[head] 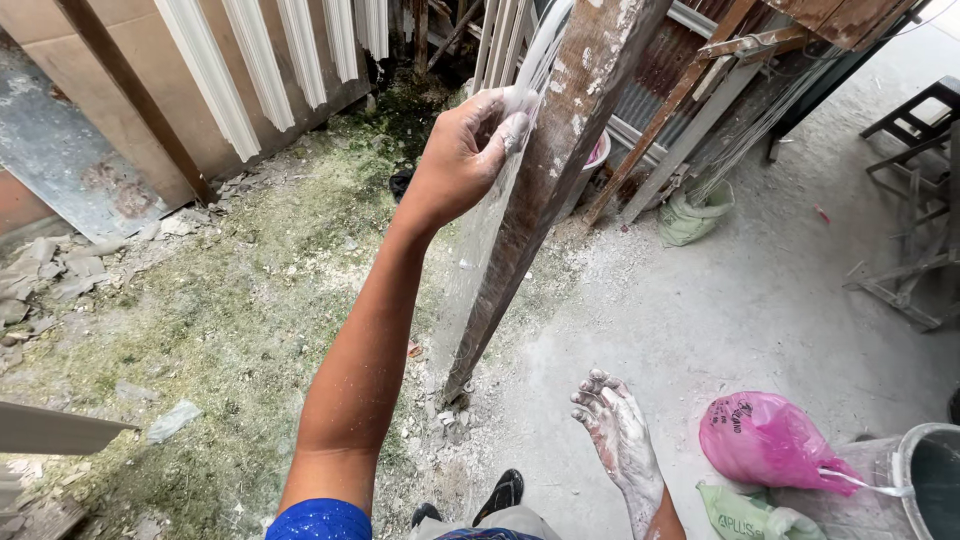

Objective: The person repeatedly applies a white plaster-like paste into a long rectangular mold using a trowel and by hand. They smooth the surface, retrieve more paste from a bucket, and continue filling the mold until it is covered.

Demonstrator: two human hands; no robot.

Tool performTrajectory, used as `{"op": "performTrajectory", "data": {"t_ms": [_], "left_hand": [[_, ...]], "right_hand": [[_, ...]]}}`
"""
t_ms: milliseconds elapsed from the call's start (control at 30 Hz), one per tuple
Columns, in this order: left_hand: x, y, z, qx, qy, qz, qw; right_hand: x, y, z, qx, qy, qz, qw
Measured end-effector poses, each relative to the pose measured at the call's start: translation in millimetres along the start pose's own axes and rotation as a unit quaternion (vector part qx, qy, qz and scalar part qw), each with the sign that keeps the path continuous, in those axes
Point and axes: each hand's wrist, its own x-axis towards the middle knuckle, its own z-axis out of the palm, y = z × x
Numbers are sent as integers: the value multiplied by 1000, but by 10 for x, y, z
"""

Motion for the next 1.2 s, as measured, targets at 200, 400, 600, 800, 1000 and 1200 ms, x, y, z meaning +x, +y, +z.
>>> {"op": "performTrajectory", "data": {"t_ms": [200, 400, 600, 800, 1000, 1200], "left_hand": [[131, 43, -280, -95, -73, -96, 988], [878, -154, -433, -155, -44, -13, 987], [874, -335, -542, -42, 29, 1, 999], [-328, 402, -757, 186, 29, -126, 974], [-1726, 1424, 511, 188, -294, -149, 925], [-2291, 1989, 1968, 33, -564, -130, 815]], "right_hand": [[42, -55, 33, -2, 14, 1, 1000], [-1, -98, 24, -4, 18, -5, 1000], [-155, 23, -198, -1, 33, -14, 999], [-546, 199, -294, -69, 36, -16, 997], [-1112, 193, 172, -276, -61, -224, 933], [-2222, 307, -459, -331, -2, -154, 931]]}}
